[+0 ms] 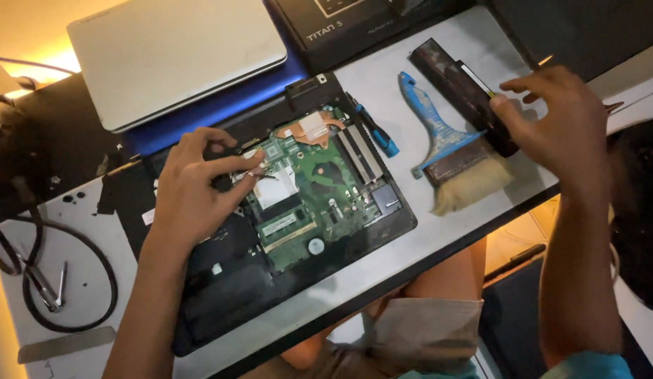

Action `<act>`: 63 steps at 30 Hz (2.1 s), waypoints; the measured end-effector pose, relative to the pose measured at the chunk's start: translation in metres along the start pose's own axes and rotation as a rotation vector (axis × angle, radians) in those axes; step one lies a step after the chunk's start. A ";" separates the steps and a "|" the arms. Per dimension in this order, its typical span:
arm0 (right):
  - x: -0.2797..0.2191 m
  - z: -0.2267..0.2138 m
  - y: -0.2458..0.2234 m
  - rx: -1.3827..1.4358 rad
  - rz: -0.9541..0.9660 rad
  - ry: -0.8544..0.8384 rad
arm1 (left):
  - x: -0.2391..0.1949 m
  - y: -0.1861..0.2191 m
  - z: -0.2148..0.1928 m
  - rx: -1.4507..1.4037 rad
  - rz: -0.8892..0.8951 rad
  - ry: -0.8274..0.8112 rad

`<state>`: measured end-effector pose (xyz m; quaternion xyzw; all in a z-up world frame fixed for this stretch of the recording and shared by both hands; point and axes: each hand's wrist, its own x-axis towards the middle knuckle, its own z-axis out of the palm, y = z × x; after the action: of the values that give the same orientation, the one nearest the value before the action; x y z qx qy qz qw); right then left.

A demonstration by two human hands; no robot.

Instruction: The person cleans a small circuit board with a brush and then inserts it into a slot on the laptop motherboard. They then clean another small component with the brush and insert it into the motherboard.

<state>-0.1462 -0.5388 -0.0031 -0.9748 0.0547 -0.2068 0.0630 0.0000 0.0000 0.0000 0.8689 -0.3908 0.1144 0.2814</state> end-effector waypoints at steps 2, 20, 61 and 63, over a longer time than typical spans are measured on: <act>-0.002 0.006 -0.013 0.058 -0.121 0.014 | -0.001 0.000 0.001 0.005 -0.008 0.014; 0.045 0.022 -0.207 0.519 0.025 -0.356 | -0.001 -0.036 0.026 -0.066 0.168 0.180; 0.161 0.156 -0.600 0.007 -1.111 -0.435 | -0.018 -0.026 0.012 -0.028 -0.137 0.060; 0.156 0.159 -0.600 0.039 -1.119 -0.398 | -0.008 -0.029 0.024 -0.065 -0.133 0.065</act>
<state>0.1092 0.0478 0.0023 -0.8743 -0.4841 -0.0227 -0.0286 0.0155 0.0067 -0.0347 0.8792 -0.3262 0.1107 0.3293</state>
